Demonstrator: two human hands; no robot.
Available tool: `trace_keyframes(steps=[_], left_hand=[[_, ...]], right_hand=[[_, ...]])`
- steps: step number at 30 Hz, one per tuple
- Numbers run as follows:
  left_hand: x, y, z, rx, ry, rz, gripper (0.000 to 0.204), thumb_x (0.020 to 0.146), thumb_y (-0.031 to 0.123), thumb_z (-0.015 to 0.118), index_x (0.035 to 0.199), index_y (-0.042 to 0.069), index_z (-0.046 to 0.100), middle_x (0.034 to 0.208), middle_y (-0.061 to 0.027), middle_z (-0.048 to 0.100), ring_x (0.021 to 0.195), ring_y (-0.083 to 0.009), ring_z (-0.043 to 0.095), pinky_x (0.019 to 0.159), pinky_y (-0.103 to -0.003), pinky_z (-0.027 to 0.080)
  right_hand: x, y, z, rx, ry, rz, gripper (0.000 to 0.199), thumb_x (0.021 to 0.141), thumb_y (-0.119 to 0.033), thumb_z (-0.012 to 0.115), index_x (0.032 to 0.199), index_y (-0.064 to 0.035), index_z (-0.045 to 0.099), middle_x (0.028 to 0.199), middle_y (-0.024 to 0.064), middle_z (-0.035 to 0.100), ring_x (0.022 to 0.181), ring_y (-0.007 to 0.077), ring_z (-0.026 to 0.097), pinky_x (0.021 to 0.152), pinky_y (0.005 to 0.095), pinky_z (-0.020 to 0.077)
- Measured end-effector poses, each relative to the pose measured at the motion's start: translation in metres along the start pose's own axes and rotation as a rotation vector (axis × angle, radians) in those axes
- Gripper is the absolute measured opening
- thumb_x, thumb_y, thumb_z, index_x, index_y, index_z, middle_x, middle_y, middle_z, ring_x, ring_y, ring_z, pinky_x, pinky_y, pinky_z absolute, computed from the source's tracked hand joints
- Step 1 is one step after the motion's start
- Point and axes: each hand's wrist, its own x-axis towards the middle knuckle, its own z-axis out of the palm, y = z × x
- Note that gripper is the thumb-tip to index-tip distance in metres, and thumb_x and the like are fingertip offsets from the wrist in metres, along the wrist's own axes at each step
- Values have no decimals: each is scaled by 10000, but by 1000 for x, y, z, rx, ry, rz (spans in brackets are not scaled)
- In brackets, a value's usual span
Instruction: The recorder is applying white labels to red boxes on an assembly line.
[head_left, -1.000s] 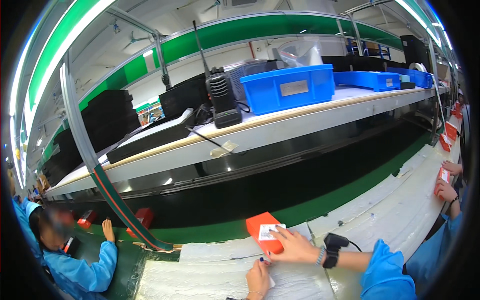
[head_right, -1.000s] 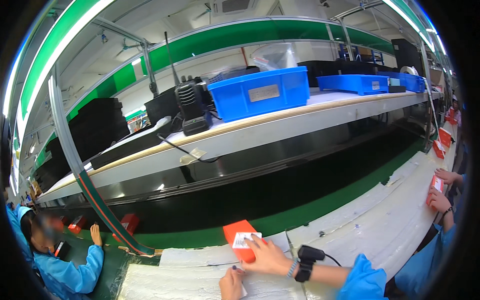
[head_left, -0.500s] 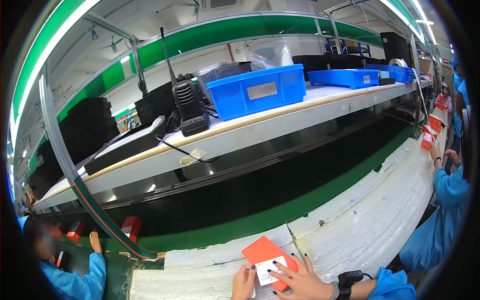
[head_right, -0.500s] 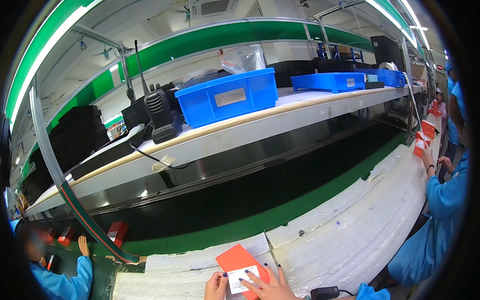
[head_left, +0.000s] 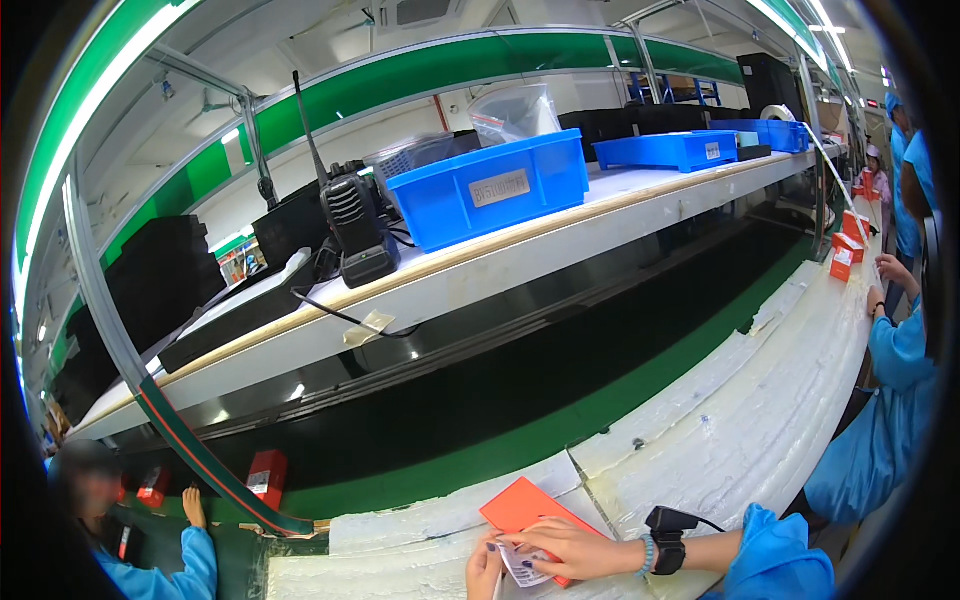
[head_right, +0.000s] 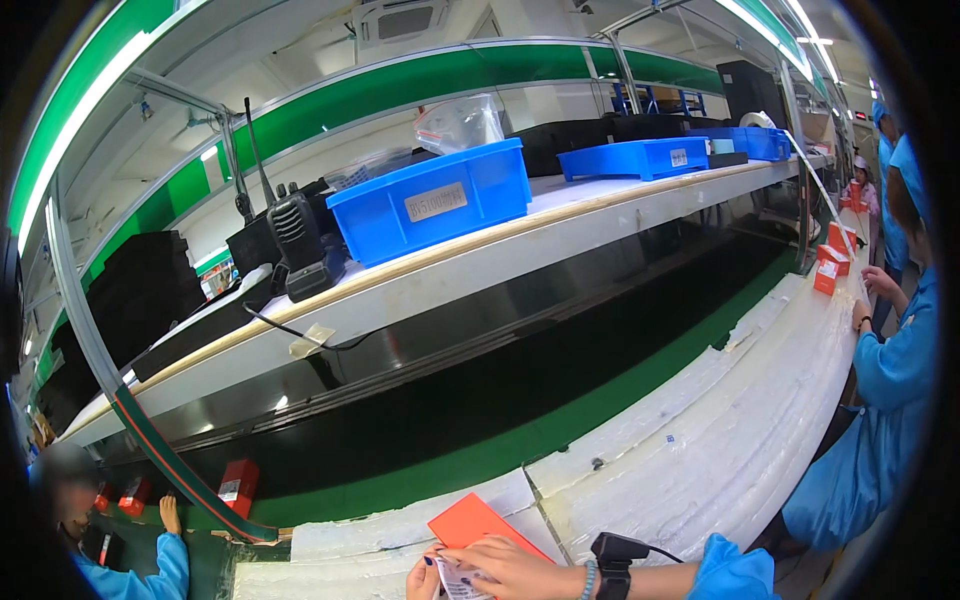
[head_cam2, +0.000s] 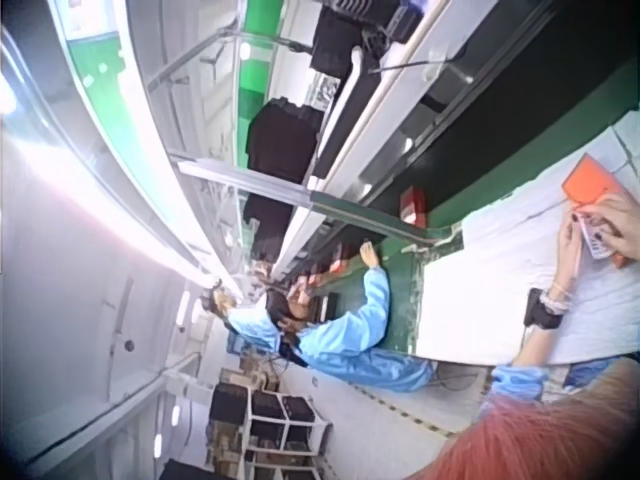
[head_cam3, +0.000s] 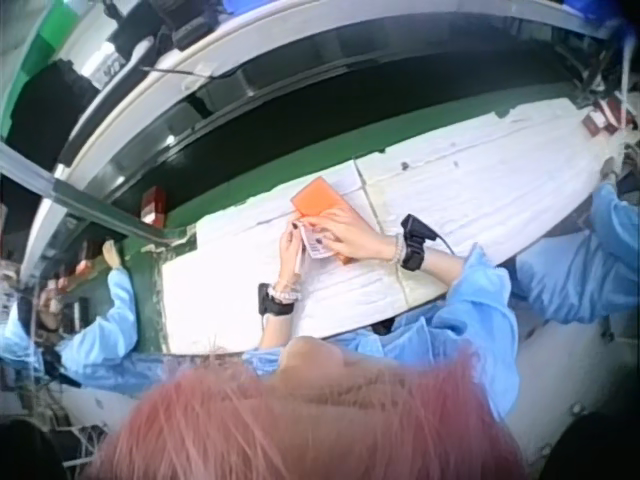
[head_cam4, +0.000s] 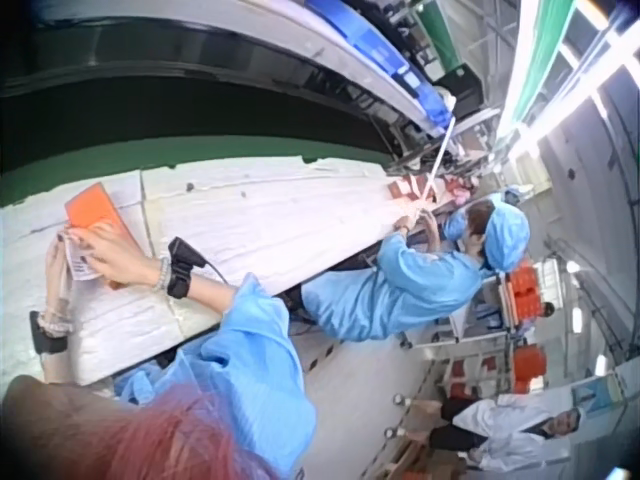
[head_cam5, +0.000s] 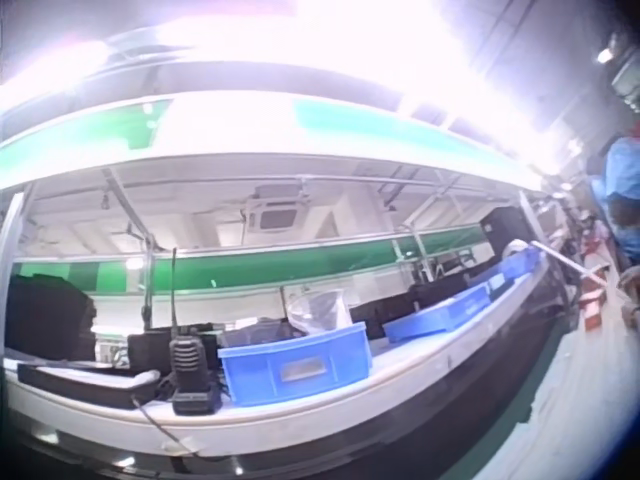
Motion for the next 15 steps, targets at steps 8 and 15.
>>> trace_keyframes(steps=[8, 15], left_hand=[[-4, 10, 1, -174, 82, -147, 245, 989, 211, 499, 1120, 21, 581, 998, -69, 652, 834, -125, 624, 742, -235, 505], [13, 6, -20, -159, 352, -5, 291, 1003, 243, 439, 878, 30, 593, 740, -44, 596, 649, -132, 549, 601, -267, 458]], right_hand=[[14, 4, 10, 194, 15, 71, 427, 896, -127, 607, 1318, -143, 545, 1142, 68, 522, 1084, 223, 506, 968, 362, 400], [7, 4, -33, 367, 66, -7, 275, 876, 10, 588, 1137, -73, 557, 1176, 84, 503, 1205, 217, 468, 1067, 385, 349]])
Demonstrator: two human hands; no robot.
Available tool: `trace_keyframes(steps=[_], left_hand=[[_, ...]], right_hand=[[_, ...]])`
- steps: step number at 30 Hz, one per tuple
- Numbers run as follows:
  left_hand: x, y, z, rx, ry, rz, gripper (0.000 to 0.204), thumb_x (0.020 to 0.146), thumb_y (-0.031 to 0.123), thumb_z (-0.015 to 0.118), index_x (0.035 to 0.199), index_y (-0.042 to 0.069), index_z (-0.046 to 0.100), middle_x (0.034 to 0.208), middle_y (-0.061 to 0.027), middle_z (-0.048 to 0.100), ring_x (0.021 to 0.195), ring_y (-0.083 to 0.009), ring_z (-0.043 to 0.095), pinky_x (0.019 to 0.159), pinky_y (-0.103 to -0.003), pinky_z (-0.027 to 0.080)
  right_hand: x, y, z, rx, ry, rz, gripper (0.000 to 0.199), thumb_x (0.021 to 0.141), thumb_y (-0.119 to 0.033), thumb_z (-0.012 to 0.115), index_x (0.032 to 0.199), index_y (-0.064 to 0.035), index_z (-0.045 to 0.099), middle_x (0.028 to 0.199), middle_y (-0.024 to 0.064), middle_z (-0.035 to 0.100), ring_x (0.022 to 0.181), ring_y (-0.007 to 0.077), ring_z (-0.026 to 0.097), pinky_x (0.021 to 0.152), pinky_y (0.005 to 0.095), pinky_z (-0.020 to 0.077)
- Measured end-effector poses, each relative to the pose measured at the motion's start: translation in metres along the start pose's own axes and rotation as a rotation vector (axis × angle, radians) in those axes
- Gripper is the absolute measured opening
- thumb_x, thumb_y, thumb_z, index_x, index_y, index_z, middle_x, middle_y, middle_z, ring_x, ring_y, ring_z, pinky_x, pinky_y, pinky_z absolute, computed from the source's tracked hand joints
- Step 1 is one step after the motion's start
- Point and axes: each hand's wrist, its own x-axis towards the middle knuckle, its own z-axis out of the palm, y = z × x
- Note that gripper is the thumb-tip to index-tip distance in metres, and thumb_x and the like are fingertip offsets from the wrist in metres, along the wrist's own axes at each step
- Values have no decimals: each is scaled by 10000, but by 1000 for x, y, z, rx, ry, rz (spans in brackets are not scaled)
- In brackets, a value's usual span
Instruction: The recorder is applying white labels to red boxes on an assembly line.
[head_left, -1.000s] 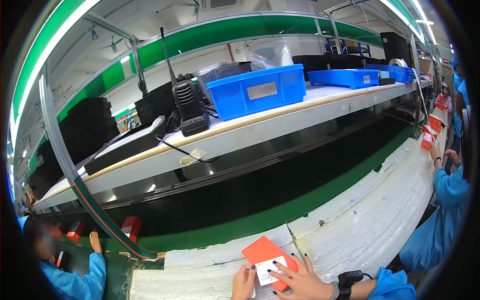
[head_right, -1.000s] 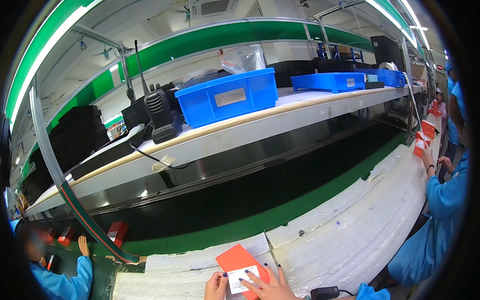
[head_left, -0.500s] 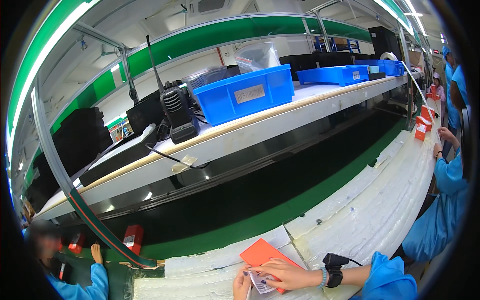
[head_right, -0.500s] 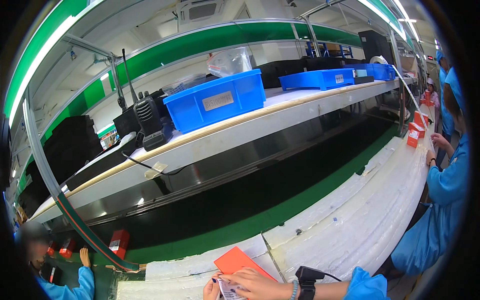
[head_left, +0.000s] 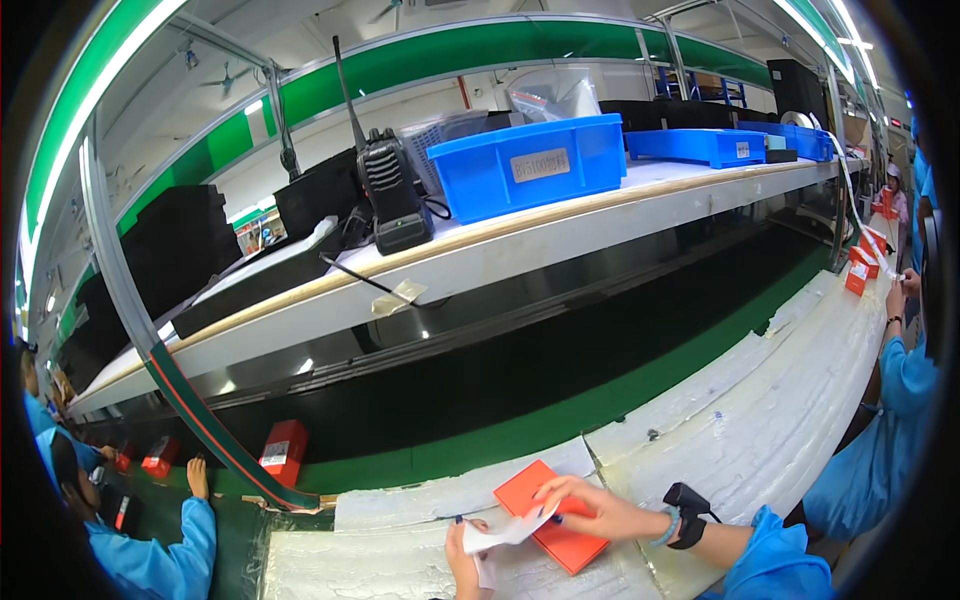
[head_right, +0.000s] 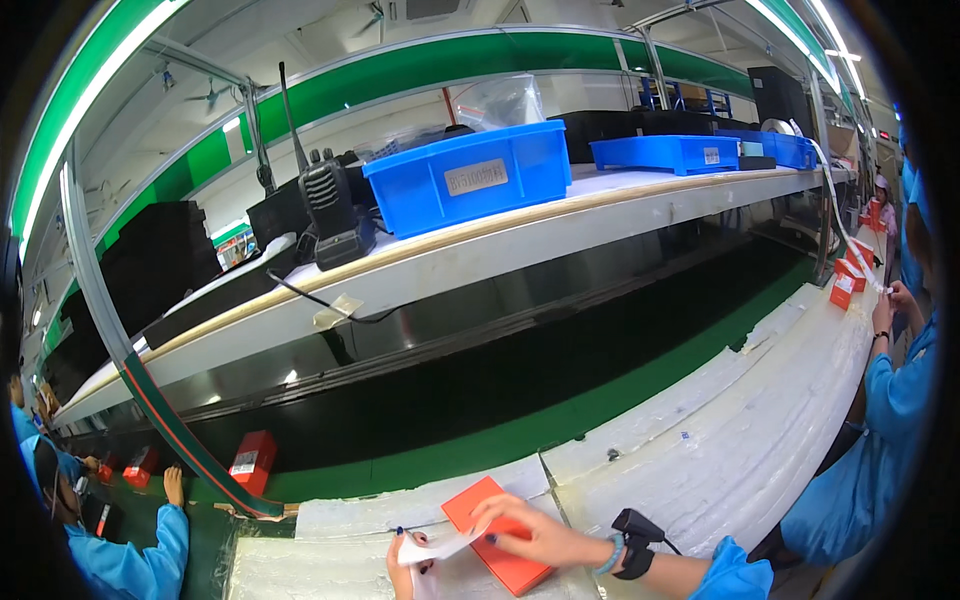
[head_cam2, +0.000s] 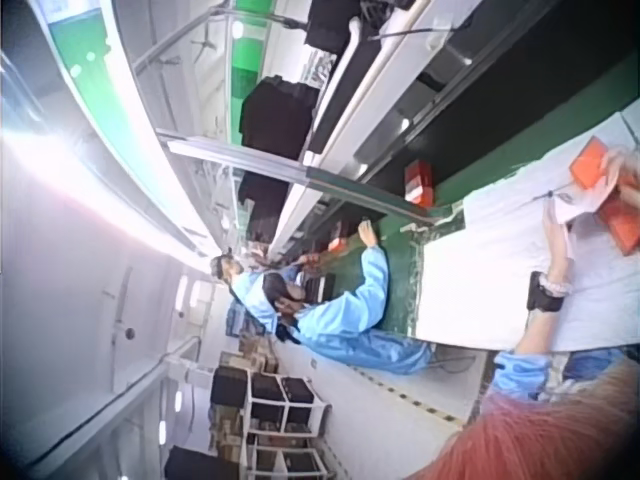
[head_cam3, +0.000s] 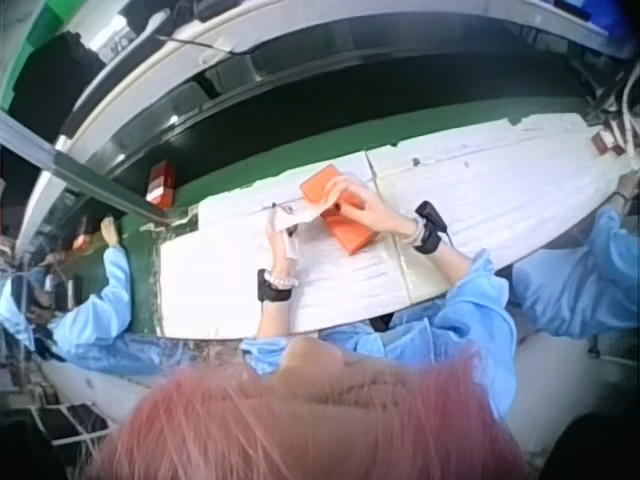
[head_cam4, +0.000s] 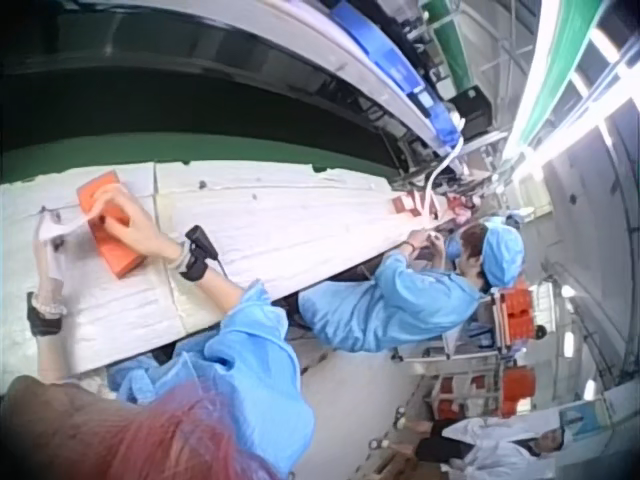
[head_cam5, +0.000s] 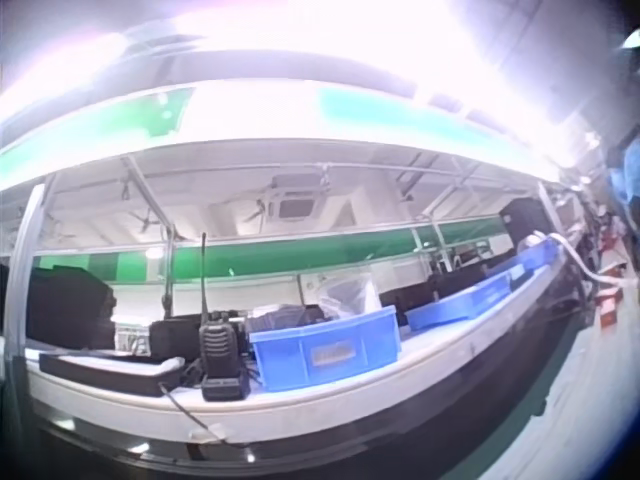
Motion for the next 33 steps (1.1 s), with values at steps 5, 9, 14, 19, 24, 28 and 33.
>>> trace_keyframes(steps=[5, 9, 14, 19, 24, 28, 33], left_hand=[[-11, 20, 18, 134, -29, 145, 294, 1013, 291, 467, 807, 84, 490, 494, 43, 392, 417, -44, 290, 446, -230, 262], [-18, 27, 21, 281, -275, 28, 391, 1023, 331, 447, 782, 40, 552, 488, 57, 378, 424, -22, 265, 445, -223, 205], [-19, 34, 17, 590, -493, -58, 244, 919, 88, 534, 743, -29, 658, 756, -46, 666, 717, -102, 577, 698, -221, 429], [-25, 34, 17, 578, -696, -390, 166, 876, 100, 636, 827, -43, 703, 779, -56, 691, 750, -76, 599, 701, -211, 456], [-28, 37, 26, 865, -846, -346, 153, 855, 120, 697, 857, -29, 731, 783, -51, 710, 712, -65, 600, 665, -203, 465], [-28, 32, 23, 807, -841, -335, 154, 849, 133, 710, 850, -19, 737, 777, -45, 717, 710, -50, 596, 657, -200, 463], [-27, 30, 22, 806, -843, -346, 149, 847, 132, 710, 852, -14, 740, 783, -49, 720, 703, -52, 596, 659, -202, 466]], right_hand=[[-3, -11, -26, 342, 131, 211, 288, 899, 35, 502, 1170, -54, 545, 1206, 66, 532, 1177, 191, 501, 1031, 350, 374], [4, -12, -40, 188, -10, 237, 430, 876, 53, 479, 1281, -83, 530, 1241, 87, 538, 1150, 188, 517, 998, 348, 402], [4, -8, -33, -106, -182, 334, 521, 887, 0, 509, 1382, -158, 476, 1134, 103, 591, 1060, 208, 561, 917, 345, 450], [6, 0, -24, -233, -295, 346, 493, 913, -44, 533, 1389, -131, 437, 983, 99, 593, 922, 239, 600, 800, 352, 478], [7, 7, -19, -275, -323, 348, 474, 927, -66, 517, 1387, -116, 415, 978, 104, 594, 916, 258, 610, 777, 361, 484], [12, 4, -20, -259, -355, 386, 471, 934, -71, 505, 1391, -123, 403, 983, 102, 598, 938, 257, 609, 779, 366, 485], [13, 3, -20, -256, -368, 414, 469, 938, -69, 496, 1392, -128, 394, 982, 98, 596, 948, 251, 607, 782, 369, 483]])
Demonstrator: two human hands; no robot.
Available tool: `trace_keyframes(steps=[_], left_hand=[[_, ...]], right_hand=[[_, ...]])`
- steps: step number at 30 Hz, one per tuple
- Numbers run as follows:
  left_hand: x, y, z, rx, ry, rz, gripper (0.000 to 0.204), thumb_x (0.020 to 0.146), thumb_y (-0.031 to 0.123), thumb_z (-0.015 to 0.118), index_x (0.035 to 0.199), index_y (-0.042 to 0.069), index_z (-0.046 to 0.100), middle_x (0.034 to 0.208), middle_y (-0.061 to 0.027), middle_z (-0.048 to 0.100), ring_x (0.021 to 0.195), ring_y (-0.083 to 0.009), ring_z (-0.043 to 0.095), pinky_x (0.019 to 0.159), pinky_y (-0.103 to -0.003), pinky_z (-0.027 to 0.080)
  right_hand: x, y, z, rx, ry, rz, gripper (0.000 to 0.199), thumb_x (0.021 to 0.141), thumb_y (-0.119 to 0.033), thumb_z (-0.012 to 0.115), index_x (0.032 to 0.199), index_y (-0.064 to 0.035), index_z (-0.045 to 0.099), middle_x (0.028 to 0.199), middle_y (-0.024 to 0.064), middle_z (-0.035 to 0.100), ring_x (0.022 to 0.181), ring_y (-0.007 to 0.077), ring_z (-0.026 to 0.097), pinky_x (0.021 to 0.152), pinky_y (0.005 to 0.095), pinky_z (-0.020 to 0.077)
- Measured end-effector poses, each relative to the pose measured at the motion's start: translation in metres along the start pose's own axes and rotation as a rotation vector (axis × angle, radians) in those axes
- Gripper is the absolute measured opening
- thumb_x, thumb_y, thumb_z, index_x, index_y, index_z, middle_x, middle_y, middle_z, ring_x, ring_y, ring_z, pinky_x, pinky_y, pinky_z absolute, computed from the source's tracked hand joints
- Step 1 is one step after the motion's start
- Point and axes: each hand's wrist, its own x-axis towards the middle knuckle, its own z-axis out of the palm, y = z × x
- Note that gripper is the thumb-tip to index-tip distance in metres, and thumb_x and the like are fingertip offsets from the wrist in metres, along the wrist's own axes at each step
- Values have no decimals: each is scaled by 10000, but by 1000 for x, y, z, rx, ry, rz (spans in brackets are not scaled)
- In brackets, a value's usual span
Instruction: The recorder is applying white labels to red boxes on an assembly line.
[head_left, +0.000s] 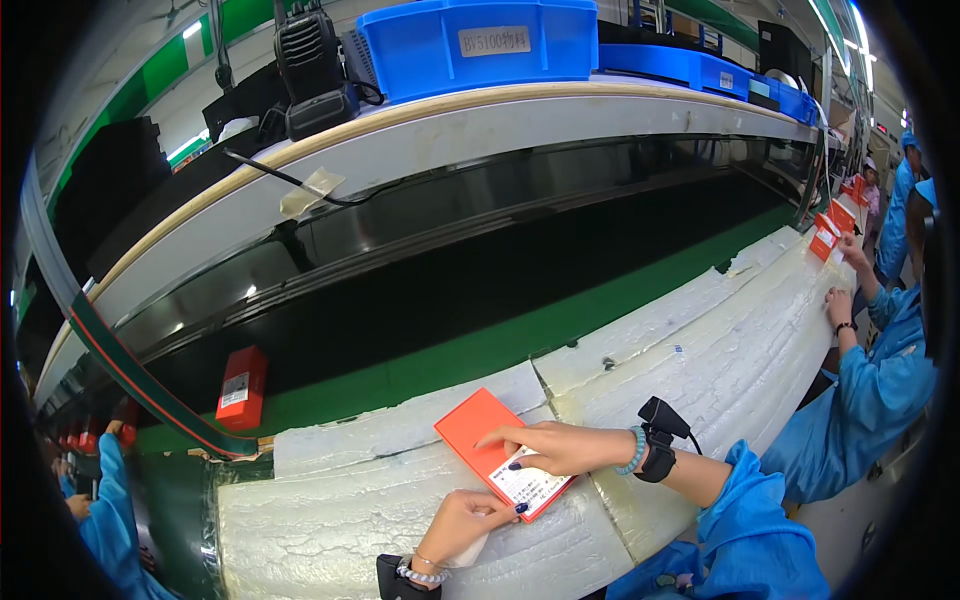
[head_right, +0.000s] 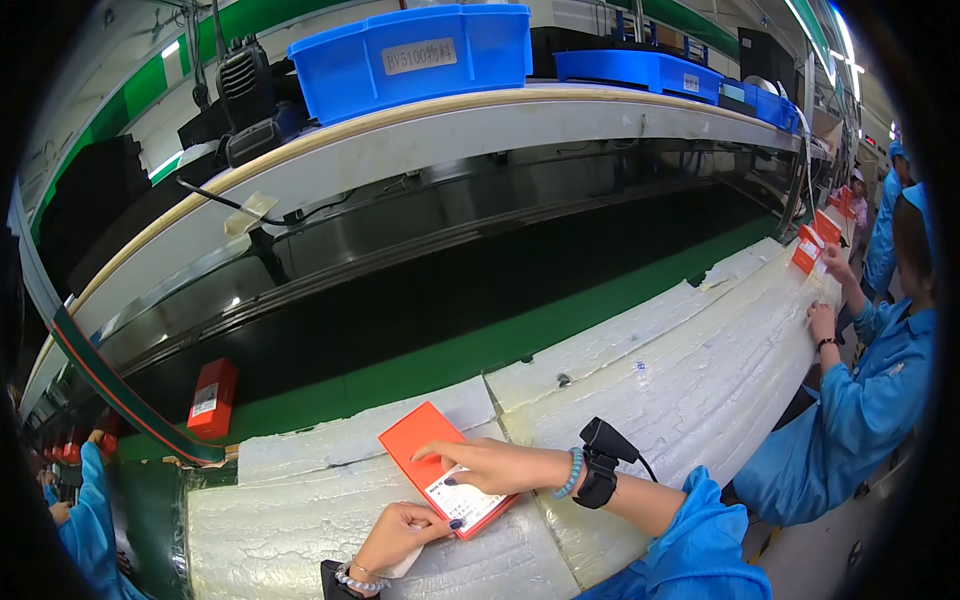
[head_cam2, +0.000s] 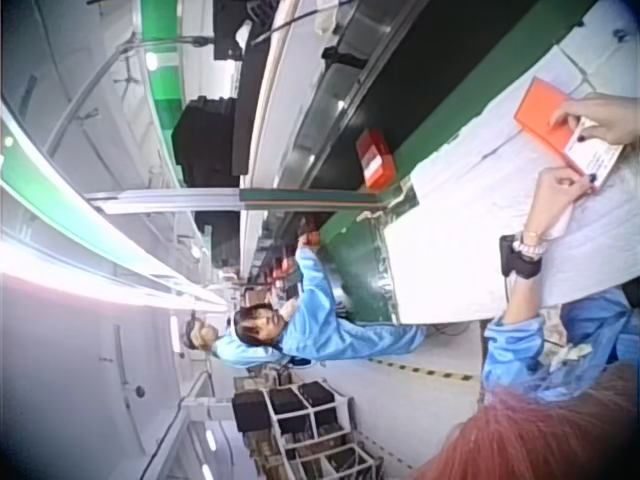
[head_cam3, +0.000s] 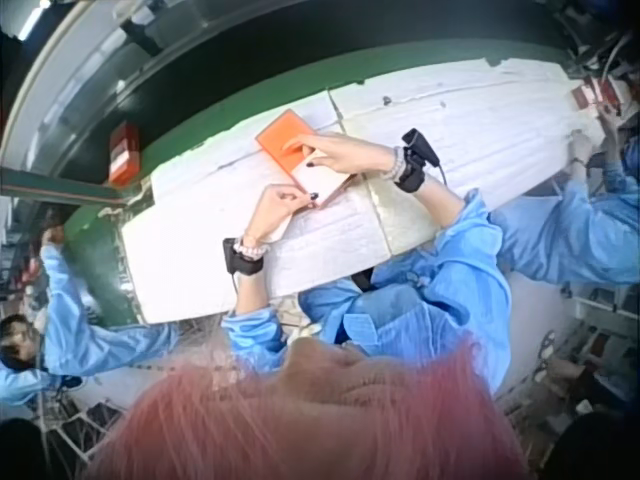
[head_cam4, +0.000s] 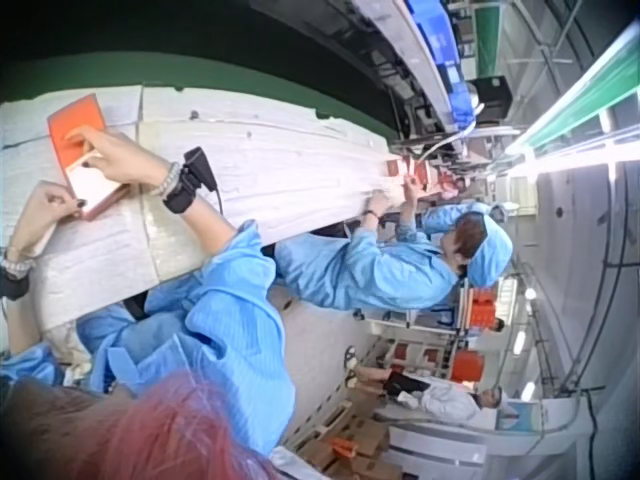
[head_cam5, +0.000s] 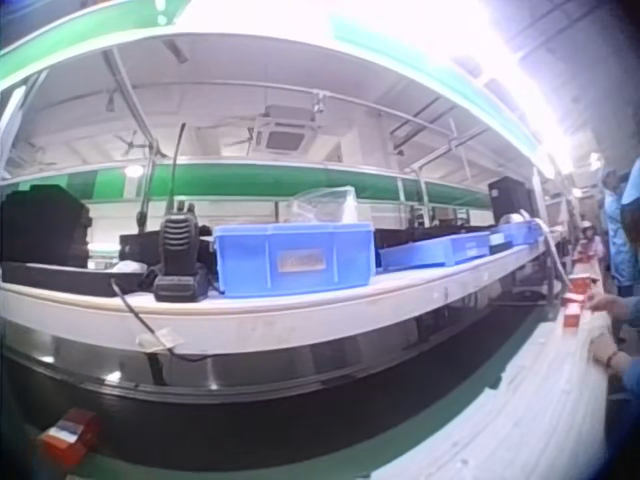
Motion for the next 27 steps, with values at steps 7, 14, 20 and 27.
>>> trace_keyframes(steps=[7, 14, 20, 27], left_hand=[[2, 2, 0, 52, -11, -2, 153, 847, 130, 708, 856, -20, 738, 788, -56, 723, 714, -54, 608, 670, -201, 478], [4, -9, 1, -27, -16, -11, 178, 839, 169, 715, 870, -4, 741, 768, -50, 708, 701, -64, 600, 659, -215, 478], [2, -7, 2, -44, -9, 36, 197, 843, 208, 714, 881, 17, 747, 735, -34, 699, 671, -62, 578, 637, -222, 465], [-16, 13, -24, -220, 109, 70, 333, 954, 258, 562, 831, -16, 705, 618, 34, 573, 581, -49, 455, 566, -222, 385]], right_hand=[[0, -4, -2, -4, -15, 18, 467, 935, -68, 497, 1386, -121, 390, 973, 101, 595, 937, 256, 607, 766, 377, 480], [3, -5, -2, -48, -17, -13, 452, 930, -63, 497, 1368, -110, 397, 979, 119, 597, 960, 284, 605, 788, 394, 478], [-1, -5, 19, -280, 100, -166, 448, 868, -69, 546, 1305, -42, 450, 1106, 168, 585, 1023, 328, 582, 841, 395, 466], [16, -4, 53, -1013, 346, -276, 440, 833, -233, 588, 1234, -64, 526, 1193, 111, 540, 1210, 330, 458, 995, 547, 343]])
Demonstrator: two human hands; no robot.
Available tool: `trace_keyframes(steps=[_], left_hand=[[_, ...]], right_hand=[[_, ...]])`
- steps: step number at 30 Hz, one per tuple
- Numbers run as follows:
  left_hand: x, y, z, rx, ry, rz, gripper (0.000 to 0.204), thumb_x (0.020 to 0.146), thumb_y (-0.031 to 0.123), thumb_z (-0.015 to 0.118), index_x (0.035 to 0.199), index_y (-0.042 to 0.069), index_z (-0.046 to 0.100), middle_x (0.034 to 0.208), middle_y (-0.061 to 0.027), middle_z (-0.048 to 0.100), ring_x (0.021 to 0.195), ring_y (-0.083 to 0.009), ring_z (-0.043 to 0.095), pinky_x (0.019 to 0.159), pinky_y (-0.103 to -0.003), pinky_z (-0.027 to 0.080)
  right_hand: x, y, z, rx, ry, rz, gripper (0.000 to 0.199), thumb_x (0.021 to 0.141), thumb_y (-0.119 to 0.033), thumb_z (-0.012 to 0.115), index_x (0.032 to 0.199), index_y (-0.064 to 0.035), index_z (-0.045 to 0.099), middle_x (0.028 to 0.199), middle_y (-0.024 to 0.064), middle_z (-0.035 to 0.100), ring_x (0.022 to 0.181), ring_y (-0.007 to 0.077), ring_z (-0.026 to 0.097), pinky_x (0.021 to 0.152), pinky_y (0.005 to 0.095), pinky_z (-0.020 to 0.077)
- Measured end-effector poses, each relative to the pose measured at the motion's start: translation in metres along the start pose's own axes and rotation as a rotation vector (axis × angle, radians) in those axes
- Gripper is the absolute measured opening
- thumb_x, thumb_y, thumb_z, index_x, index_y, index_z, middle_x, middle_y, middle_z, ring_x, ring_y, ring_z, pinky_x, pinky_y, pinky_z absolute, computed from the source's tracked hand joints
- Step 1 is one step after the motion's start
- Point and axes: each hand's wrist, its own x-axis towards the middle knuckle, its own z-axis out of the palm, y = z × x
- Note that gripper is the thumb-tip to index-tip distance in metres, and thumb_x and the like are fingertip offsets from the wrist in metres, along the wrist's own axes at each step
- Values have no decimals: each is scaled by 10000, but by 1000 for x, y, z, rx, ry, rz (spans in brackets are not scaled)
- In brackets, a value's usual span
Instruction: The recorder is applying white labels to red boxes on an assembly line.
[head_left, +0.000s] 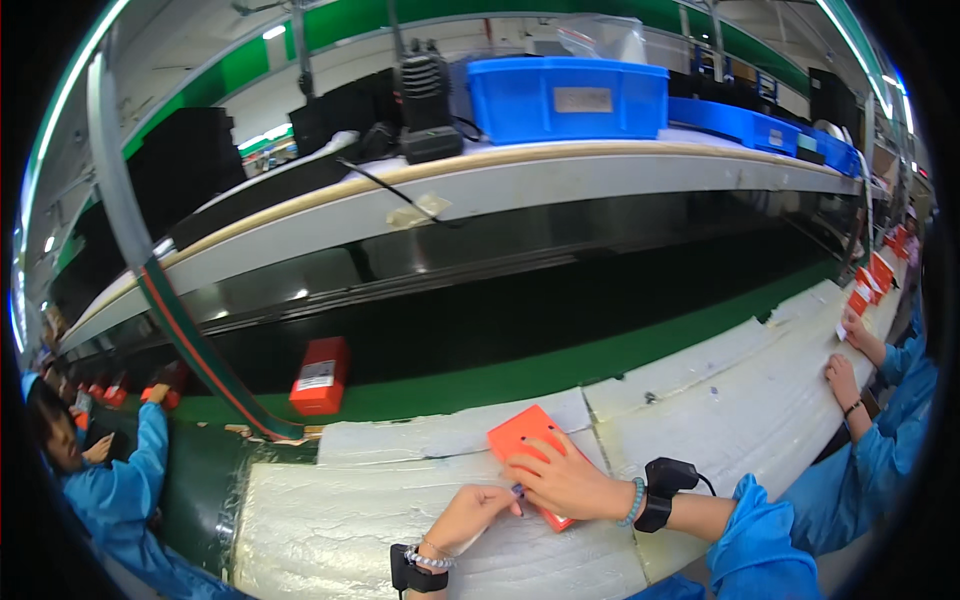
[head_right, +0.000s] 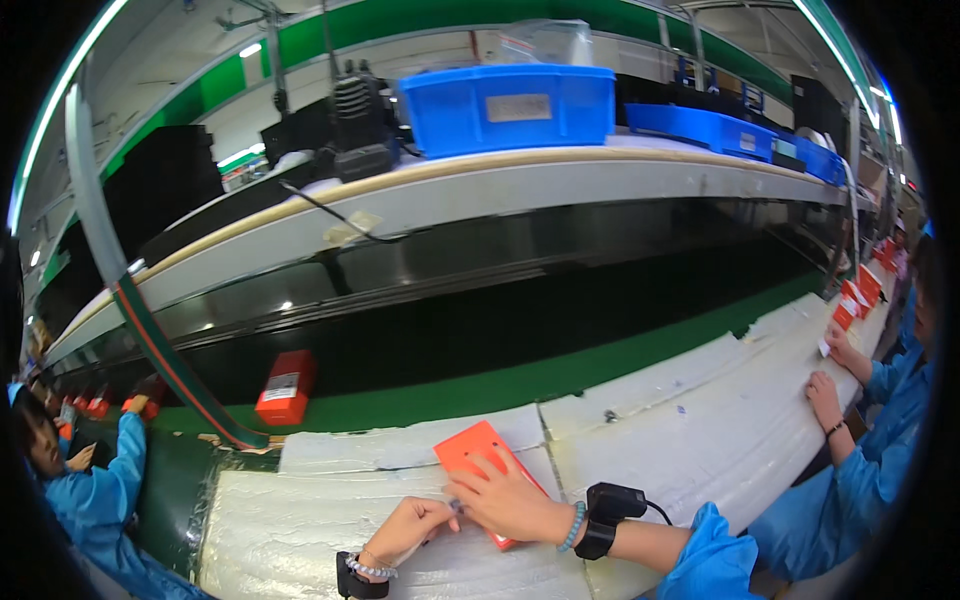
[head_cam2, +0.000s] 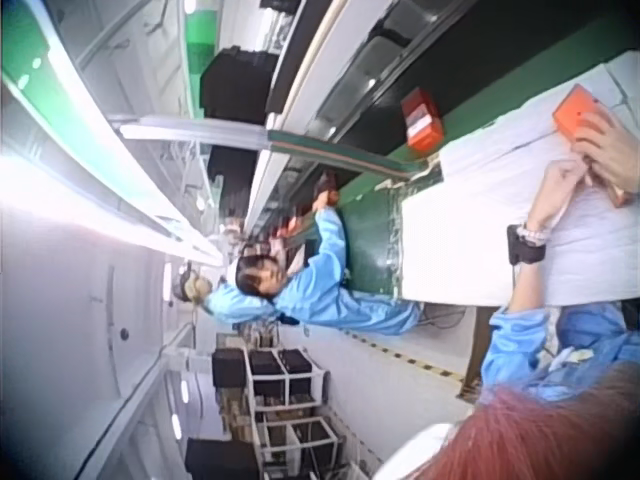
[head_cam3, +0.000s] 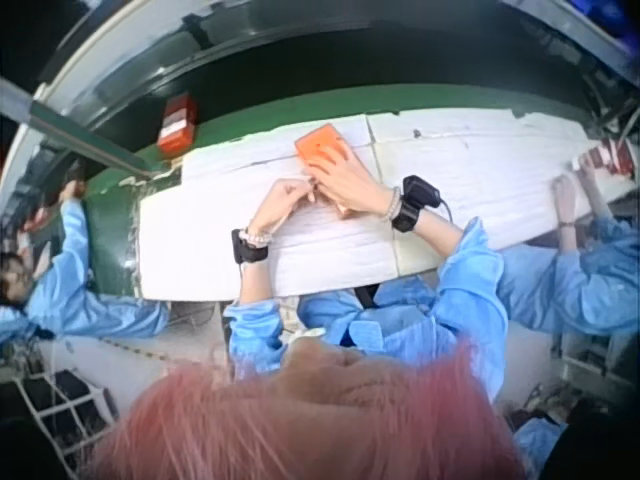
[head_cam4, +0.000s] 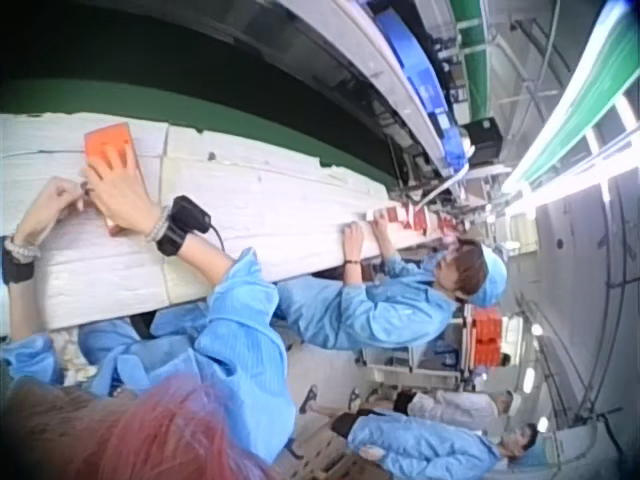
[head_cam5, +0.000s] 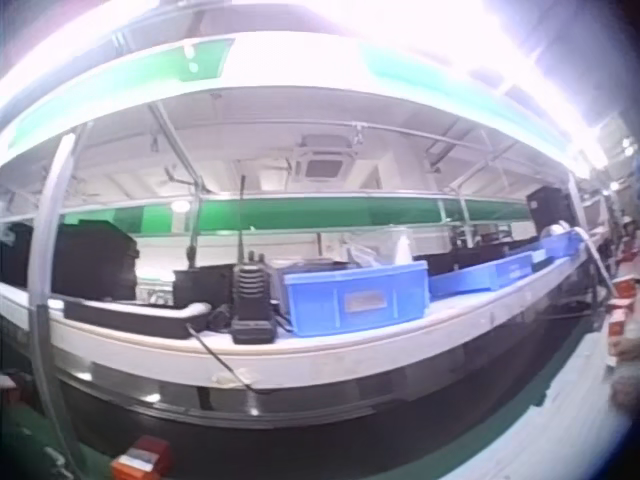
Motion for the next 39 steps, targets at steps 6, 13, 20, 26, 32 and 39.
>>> trace_keyframes(steps=[6, 13, 20, 26, 32, 39], left_hand=[[2, -11, -34, -71, 374, 137, 580, 1037, 381, 321, 747, 9, 658, 557, 90, 252, 513, -51, 215, 491, -251, 165], [-40, -1, -27, -41, 681, 293, 547, 1037, 330, 325, 740, 15, 660, 555, 88, 270, 511, -53, 231, 492, -253, 178], [-195, -163, 5, 77, 1538, 513, 548, 941, 485, 436, 716, 34, 651, 604, -22, 529, 522, -108, 434, 484, -300, 323], [-262, -193, 58, 747, 1839, 131, 465, 1001, 276, 364, 702, 23, 616, 748, -122, 595, 683, -271, 544, 623, -433, 401], [-229, -417, 28, 1595, 1864, -297, 528, 904, 552, 480, 947, 58, 663, 929, -136, 591, 774, -198, 544, 712, -421, 448], [-191, -488, -40, 1285, 1392, -318, 467, 905, 428, 515, 1009, -22, 585, 899, -169, 589, 768, -233, 569, 727, -418, 468]], right_hand=[[-1, 19, 19, 259, -68, 3, 299, 802, -238, 543, 1059, -92, 587, 1226, 87, 541, 1302, 345, 387, 1084, 592, 231], [-132, 129, -19, 193, 153, 435, 277, 712, -66, 623, 981, -13, 589, 994, 184, 566, 1091, 403, 489, 962, 517, 378], [-214, 119, 9, 208, 128, 471, 545, 640, -27, 610, 1179, -52, 535, 1223, 198, 481, 1254, 417, 386, 1099, 589, 199], [-236, -40, -19, 172, 36, 436, 464, 890, -206, 553, 1338, -100, 497, 1415, 169, 427, 1341, 397, 330, 1105, 549, 250], [-222, -59, -7, 173, 439, 537, 272, 697, -45, 524, 947, -38, 631, 1094, 166, 605, 1058, 374, 539, 952, 491, 400], [-236, -56, -14, 103, 479, 564, 267, 645, -59, 570, 888, -101, 673, 996, 88, 653, 938, 311, 602, 853, 450, 464]])
